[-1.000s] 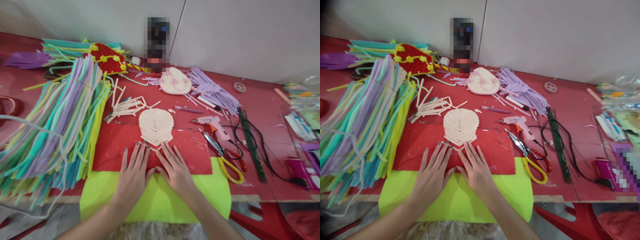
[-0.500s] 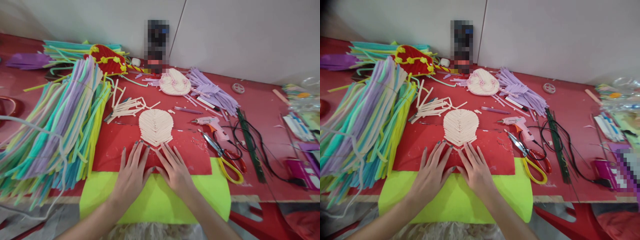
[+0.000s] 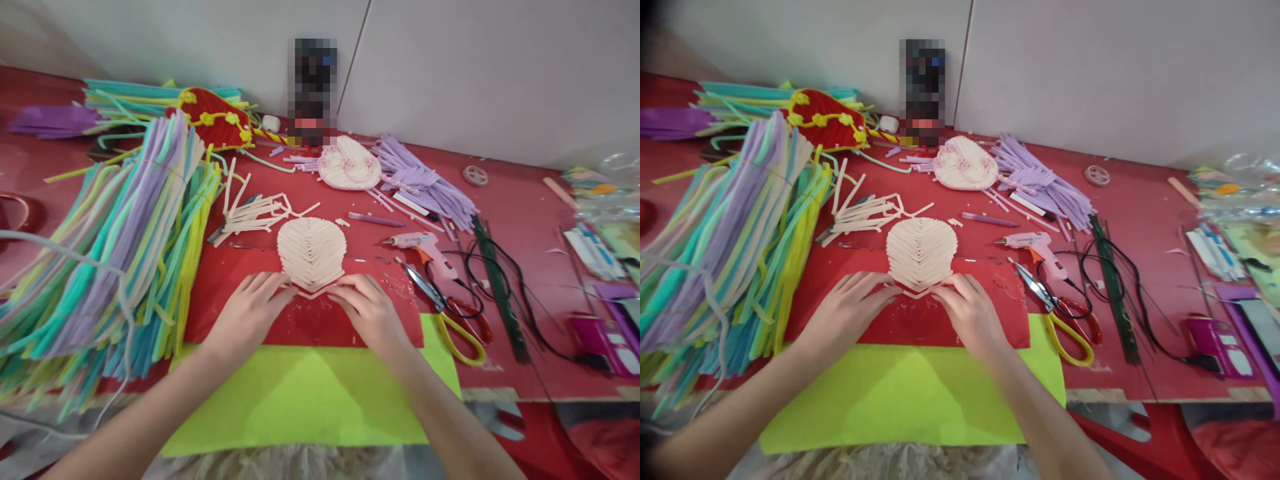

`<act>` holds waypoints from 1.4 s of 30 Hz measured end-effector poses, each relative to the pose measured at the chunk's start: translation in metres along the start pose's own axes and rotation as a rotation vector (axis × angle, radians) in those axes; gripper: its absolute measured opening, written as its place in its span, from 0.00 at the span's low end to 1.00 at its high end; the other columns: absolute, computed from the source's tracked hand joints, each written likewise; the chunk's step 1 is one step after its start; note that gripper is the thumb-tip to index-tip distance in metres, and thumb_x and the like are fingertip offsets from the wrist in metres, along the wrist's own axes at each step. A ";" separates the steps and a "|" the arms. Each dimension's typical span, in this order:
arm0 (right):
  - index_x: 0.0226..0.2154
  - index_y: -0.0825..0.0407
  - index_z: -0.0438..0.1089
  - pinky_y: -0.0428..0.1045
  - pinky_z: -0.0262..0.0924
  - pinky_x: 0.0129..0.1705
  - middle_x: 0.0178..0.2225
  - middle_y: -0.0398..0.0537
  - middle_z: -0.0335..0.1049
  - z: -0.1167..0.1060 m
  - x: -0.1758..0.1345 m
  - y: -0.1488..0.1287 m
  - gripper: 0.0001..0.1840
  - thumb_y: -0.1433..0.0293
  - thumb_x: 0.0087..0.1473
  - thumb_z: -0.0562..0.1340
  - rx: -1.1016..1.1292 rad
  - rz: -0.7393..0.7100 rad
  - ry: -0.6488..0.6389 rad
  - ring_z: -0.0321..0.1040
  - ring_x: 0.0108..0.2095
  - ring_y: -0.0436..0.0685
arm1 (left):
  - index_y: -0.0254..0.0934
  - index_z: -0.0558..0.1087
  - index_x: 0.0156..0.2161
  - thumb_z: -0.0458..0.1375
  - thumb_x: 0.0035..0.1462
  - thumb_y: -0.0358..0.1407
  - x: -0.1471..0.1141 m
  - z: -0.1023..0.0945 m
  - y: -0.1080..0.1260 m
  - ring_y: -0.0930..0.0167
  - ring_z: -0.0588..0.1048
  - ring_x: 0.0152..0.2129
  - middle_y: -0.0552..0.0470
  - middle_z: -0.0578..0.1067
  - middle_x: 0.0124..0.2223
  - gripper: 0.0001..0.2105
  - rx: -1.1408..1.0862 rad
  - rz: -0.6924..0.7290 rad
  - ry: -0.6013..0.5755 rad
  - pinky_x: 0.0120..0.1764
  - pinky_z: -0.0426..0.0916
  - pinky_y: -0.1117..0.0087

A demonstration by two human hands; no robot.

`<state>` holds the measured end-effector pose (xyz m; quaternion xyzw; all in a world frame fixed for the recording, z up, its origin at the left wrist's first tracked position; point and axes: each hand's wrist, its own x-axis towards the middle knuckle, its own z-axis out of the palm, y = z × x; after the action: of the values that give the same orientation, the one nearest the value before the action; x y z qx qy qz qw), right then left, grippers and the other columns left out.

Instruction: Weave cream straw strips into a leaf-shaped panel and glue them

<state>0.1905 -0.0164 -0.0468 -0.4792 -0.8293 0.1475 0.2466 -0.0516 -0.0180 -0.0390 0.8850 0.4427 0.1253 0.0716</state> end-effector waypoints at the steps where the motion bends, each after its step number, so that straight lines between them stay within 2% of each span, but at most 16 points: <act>1: 0.46 0.47 0.74 0.53 0.67 0.45 0.40 0.48 0.73 -0.001 0.005 0.002 0.14 0.74 0.61 0.57 0.019 -0.020 -0.035 0.68 0.42 0.56 | 0.37 0.73 0.48 0.50 0.62 0.28 0.006 -0.002 -0.002 0.63 0.71 0.41 0.44 0.73 0.48 0.13 0.008 0.055 -0.013 0.43 0.68 0.60; 5: 0.42 0.49 0.74 0.52 0.64 0.47 0.42 0.47 0.72 -0.001 0.020 0.006 0.11 0.73 0.61 0.57 0.068 -0.117 -0.161 0.67 0.43 0.55 | 0.34 0.74 0.43 0.50 0.62 0.27 0.024 -0.003 -0.003 0.66 0.72 0.41 0.46 0.75 0.43 0.11 0.020 0.204 -0.070 0.41 0.66 0.65; 10: 0.40 0.51 0.73 0.52 0.63 0.46 0.41 0.48 0.72 -0.002 0.027 0.010 0.11 0.73 0.62 0.55 0.061 -0.205 -0.197 0.65 0.44 0.55 | 0.35 0.73 0.46 0.49 0.64 0.29 0.033 -0.002 -0.001 0.67 0.71 0.45 0.47 0.75 0.46 0.11 0.019 0.267 -0.073 0.45 0.65 0.66; 14: 0.42 0.52 0.72 0.52 0.63 0.45 0.42 0.48 0.71 -0.004 0.026 0.014 0.12 0.73 0.63 0.54 0.010 -0.259 -0.213 0.64 0.43 0.55 | 0.35 0.73 0.48 0.47 0.66 0.29 0.035 -0.001 -0.003 0.68 0.71 0.45 0.48 0.76 0.47 0.13 0.037 0.319 -0.049 0.47 0.64 0.66; 20: 0.41 0.52 0.72 0.51 0.61 0.43 0.41 0.48 0.71 -0.002 0.024 0.021 0.11 0.72 0.63 0.54 -0.034 -0.281 -0.179 0.63 0.41 0.55 | 0.35 0.72 0.50 0.45 0.67 0.31 0.036 0.003 -0.005 0.68 0.72 0.44 0.47 0.76 0.47 0.14 0.054 0.317 -0.003 0.46 0.64 0.65; 25: 0.42 0.53 0.72 0.51 0.60 0.43 0.41 0.49 0.72 0.003 0.025 0.025 0.12 0.73 0.63 0.53 0.021 -0.272 -0.169 0.64 0.42 0.55 | 0.37 0.71 0.49 0.48 0.66 0.31 0.036 0.008 -0.013 0.68 0.71 0.45 0.49 0.75 0.49 0.12 -0.106 0.275 0.005 0.44 0.63 0.67; 30: 0.45 0.51 0.71 0.53 0.60 0.46 0.44 0.49 0.73 -0.001 0.021 0.029 0.13 0.73 0.64 0.53 0.039 -0.237 -0.176 0.65 0.43 0.55 | 0.37 0.72 0.44 0.51 0.65 0.31 0.037 0.015 -0.021 0.70 0.71 0.42 0.51 0.76 0.45 0.08 -0.237 0.248 0.011 0.43 0.62 0.67; 36: 0.44 0.50 0.73 0.54 0.62 0.48 0.43 0.49 0.73 -0.011 0.016 0.041 0.15 0.76 0.62 0.53 -0.032 -0.212 -0.114 0.66 0.43 0.56 | 0.37 0.72 0.43 0.52 0.64 0.31 0.039 0.015 -0.022 0.70 0.71 0.41 0.52 0.76 0.43 0.07 -0.252 0.267 0.011 0.42 0.61 0.68; 42: 0.46 0.49 0.73 0.54 0.63 0.48 0.45 0.50 0.73 -0.007 0.017 0.042 0.19 0.80 0.60 0.51 0.007 -0.195 -0.110 0.68 0.45 0.57 | 0.37 0.73 0.43 0.52 0.64 0.31 0.040 0.014 -0.023 0.70 0.72 0.41 0.51 0.76 0.43 0.08 -0.260 0.278 -0.008 0.44 0.62 0.67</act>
<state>0.2175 0.0187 -0.0562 -0.3867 -0.8837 0.1520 0.2156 -0.0419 0.0276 -0.0516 0.9213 0.2962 0.1867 0.1691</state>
